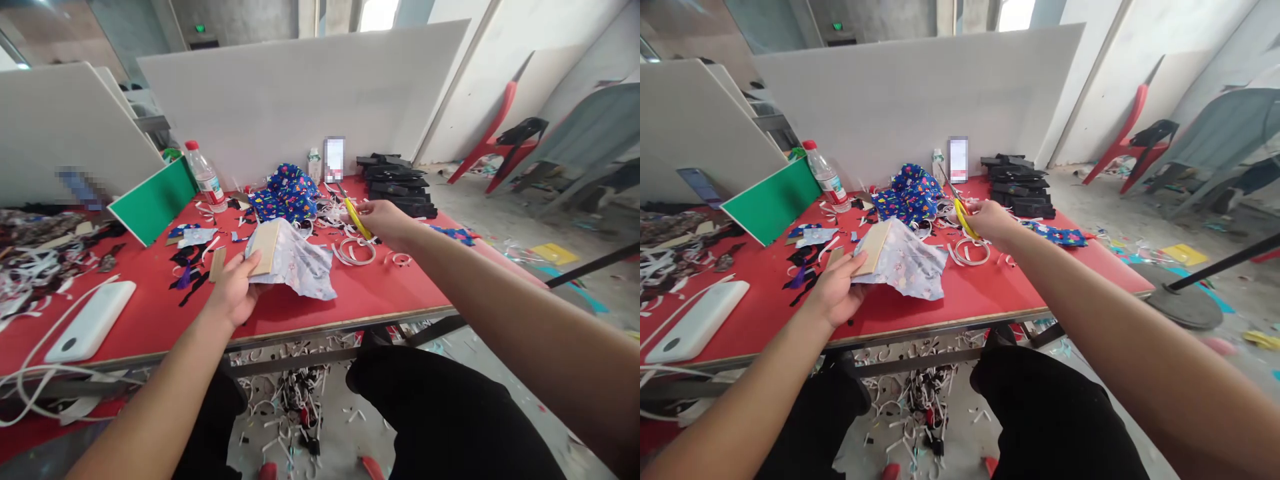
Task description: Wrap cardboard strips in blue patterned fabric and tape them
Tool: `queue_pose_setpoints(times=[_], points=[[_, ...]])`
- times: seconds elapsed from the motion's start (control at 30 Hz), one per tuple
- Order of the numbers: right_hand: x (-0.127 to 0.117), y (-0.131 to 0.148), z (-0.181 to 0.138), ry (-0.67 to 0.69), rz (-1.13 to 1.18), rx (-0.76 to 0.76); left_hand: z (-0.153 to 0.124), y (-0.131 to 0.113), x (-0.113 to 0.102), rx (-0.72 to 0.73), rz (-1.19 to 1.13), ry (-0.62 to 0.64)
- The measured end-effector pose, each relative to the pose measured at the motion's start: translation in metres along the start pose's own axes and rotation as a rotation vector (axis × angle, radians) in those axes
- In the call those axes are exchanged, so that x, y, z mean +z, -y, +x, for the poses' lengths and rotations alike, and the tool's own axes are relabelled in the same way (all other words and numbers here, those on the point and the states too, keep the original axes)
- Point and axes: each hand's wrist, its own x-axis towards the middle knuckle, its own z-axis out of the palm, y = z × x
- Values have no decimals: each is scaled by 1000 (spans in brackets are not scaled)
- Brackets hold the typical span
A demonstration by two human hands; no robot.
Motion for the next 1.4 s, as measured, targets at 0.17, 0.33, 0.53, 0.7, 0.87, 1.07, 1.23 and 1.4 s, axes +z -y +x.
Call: queue_pose_setpoints(times=[0.17, 0.33, 0.53, 0.7, 0.87, 1.07, 1.23, 1.4], points=[[54, 4, -123, 231, 602, 88, 9, 17, -3, 7, -76, -97], [131, 3, -225, 647, 1120, 558, 10, 20, -8, -31, -64, -99], [183, -9, -225, 627, 1291, 668, 7, 19, -13, -67, 26, -128], [179, -4, -211, 503, 1270, 681, 1, 18, -17, -65, 86, -136], [172, 9, -205, 539, 1262, 719, -4, 17, -18, -66, 100, -122], [173, 11, -202, 534, 1248, 692, -5, 15, -19, -81, 111, -124], [172, 8, -201, 558, 1214, 669, -6, 14, -20, -96, 118, -114], [169, 10, -197, 555, 1187, 660, -7, 13, -20, -93, 120, -100]])
